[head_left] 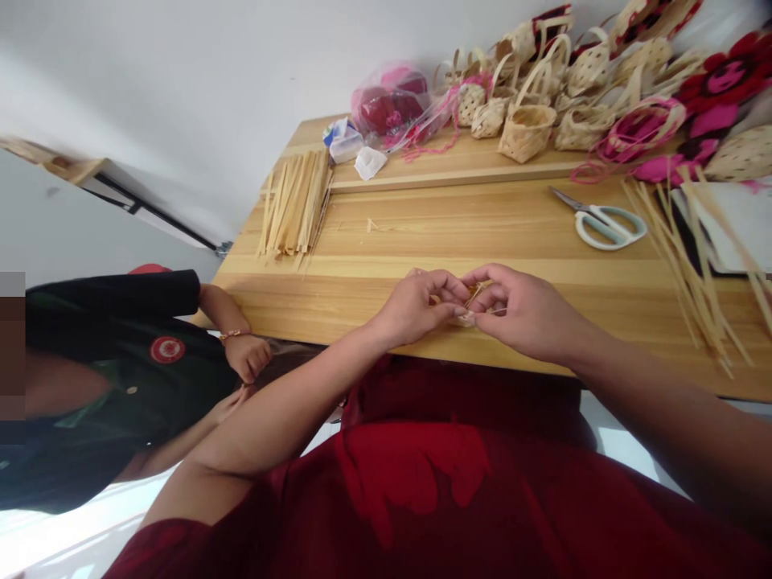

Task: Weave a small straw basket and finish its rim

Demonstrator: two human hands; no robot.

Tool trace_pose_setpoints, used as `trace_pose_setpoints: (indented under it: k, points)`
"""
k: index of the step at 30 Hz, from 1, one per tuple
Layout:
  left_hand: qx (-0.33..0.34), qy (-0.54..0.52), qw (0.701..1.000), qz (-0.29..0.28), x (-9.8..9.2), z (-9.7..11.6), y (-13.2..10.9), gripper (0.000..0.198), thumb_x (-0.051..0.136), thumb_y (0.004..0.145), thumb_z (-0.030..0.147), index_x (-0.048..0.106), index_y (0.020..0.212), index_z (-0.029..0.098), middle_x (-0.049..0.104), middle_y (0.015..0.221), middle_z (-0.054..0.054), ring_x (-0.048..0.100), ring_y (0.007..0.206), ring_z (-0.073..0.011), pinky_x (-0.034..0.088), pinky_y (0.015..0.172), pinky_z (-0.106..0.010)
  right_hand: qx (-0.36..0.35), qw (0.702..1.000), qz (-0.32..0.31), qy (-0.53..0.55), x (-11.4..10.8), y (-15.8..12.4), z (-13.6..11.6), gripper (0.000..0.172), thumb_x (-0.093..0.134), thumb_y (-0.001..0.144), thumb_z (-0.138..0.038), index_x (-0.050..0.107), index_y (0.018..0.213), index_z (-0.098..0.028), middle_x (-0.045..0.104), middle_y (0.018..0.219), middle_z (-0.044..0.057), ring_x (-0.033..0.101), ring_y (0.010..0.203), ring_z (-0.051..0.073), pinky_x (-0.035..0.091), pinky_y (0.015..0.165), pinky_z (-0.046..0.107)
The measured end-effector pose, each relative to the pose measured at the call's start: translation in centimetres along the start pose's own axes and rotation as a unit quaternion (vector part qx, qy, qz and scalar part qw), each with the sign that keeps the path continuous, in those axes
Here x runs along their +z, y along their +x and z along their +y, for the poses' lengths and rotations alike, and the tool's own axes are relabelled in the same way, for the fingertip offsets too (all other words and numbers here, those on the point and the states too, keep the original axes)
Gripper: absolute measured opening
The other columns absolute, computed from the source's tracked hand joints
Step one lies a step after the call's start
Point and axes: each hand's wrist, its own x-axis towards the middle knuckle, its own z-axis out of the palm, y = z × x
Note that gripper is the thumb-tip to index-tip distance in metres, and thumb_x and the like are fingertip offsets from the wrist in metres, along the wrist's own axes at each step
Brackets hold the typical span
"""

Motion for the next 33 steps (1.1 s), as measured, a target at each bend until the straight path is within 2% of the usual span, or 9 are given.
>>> trace_pose_setpoints:
  k: [6,10,13,16,18,22,25,29,33]
  points:
    - [-0.058,0.056,0.995,-0.05,-0.3,1.1,1.1,0.025,0.079,0.078,0.009,0.077,0.101,0.019,0.081,0.077,0.001,0.077,0.075,-0.0167,0.057,0.083,-0.031,-0.006,1.0,-0.004,0.0,0.0,-0.4,-0.4,0.043,0.071,0.077,-0.034,0.061,0.118,-0.025,0.078,0.081,0.002,0.07,0.067,0.022,0.05,0.062,0.035]
    - [-0.002,0.124,0.986,-0.108,-0.6,2.2,1.6,0.016,0.073,0.083,0.01,0.08,0.091,0.021,0.082,0.081,0.0,0.076,0.08,-0.0191,0.056,0.091,-0.036,-0.016,1.0,-0.018,0.01,-0.7,-0.7,0.2,0.046,0.073,0.081,-0.037,0.062,0.124,-0.026,0.081,0.083,0.001,0.075,0.074,0.024,0.055,0.069,0.037]
    - [0.027,0.164,0.98,-0.108,-0.6,2.3,1.5,0.017,0.068,0.084,0.007,0.078,0.086,0.021,0.082,0.083,0.0,0.073,0.085,-0.0209,0.052,0.1,-0.043,-0.024,0.998,-0.039,0.048,-1.2,-1.0,0.9,0.041,0.073,0.086,-0.04,0.065,0.125,-0.028,0.084,0.093,0.002,0.079,0.089,0.026,0.059,0.08,0.04]
    - [0.031,0.16,0.983,-0.089,-0.5,1.9,1.3,0.019,0.064,0.084,0.004,0.074,0.087,0.019,0.082,0.085,0.001,0.071,0.082,-0.0184,0.048,0.106,-0.046,-0.042,0.996,-0.005,0.074,-1.0,-1.5,1.7,0.038,0.074,0.089,-0.039,0.069,0.126,-0.029,0.085,0.097,0.002,0.08,0.092,0.026,0.061,0.084,0.04]
    - [0.037,0.147,0.985,-0.085,-0.4,1.6,1.1,0.019,0.062,0.085,0.003,0.072,0.087,0.018,0.081,0.084,0.001,0.071,0.079,-0.0156,0.046,0.108,-0.045,-0.079,0.992,0.035,0.092,-0.6,-1.8,2.3,0.034,0.075,0.089,-0.037,0.071,0.122,-0.028,0.085,0.095,0.002,0.081,0.089,0.025,0.062,0.083,0.039]
    - [0.029,0.151,0.984,-0.086,-0.4,1.6,1.3,0.021,0.058,0.085,0.0,0.071,0.086,0.017,0.08,0.085,0.001,0.069,0.08,-0.0141,0.048,0.1,-0.038,-0.157,0.974,0.111,0.118,0.5,-2.4,3.6,0.026,0.078,0.089,-0.029,0.075,0.114,-0.029,0.085,0.093,0.001,0.081,0.087,0.023,0.064,0.086,0.04]
    - [0.042,0.188,0.976,-0.105,-0.6,1.8,1.6,0.021,0.059,0.085,0.001,0.071,0.086,0.018,0.079,0.086,0.001,0.067,0.084,-0.0154,0.049,0.096,-0.035,-0.152,0.967,0.132,0.157,1.0,-2.5,4.1,0.024,0.081,0.087,-0.027,0.076,0.11,-0.031,0.084,0.09,-0.001,0.081,0.081,0.022,0.066,0.079,0.037]
    - [0.1,0.251,0.951,-0.148,-1.1,1.9,1.5,0.017,0.06,0.09,0.005,0.071,0.089,0.019,0.078,0.091,-0.002,0.065,0.091,-0.0189,0.049,0.092,-0.033,-0.087,0.963,0.105,0.232,1.5,-2.2,3.9,0.019,0.083,0.086,-0.03,0.075,0.102,-0.029,0.08,0.075,-0.002,0.078,0.065,0.019,0.064,0.062,0.031]
    - [0.134,0.291,0.935,-0.15,-0.9,1.8,0.8,0.022,0.051,0.094,0.003,0.068,0.098,0.016,0.073,0.102,-0.007,0.065,0.091,-0.0179,0.05,0.083,-0.028,-0.07,0.963,0.089,0.246,1.9,-2.4,3.6,0.018,0.08,0.09,-0.033,0.073,0.106,-0.028,0.08,0.078,-0.001,0.076,0.064,0.018,0.063,0.059,0.03]
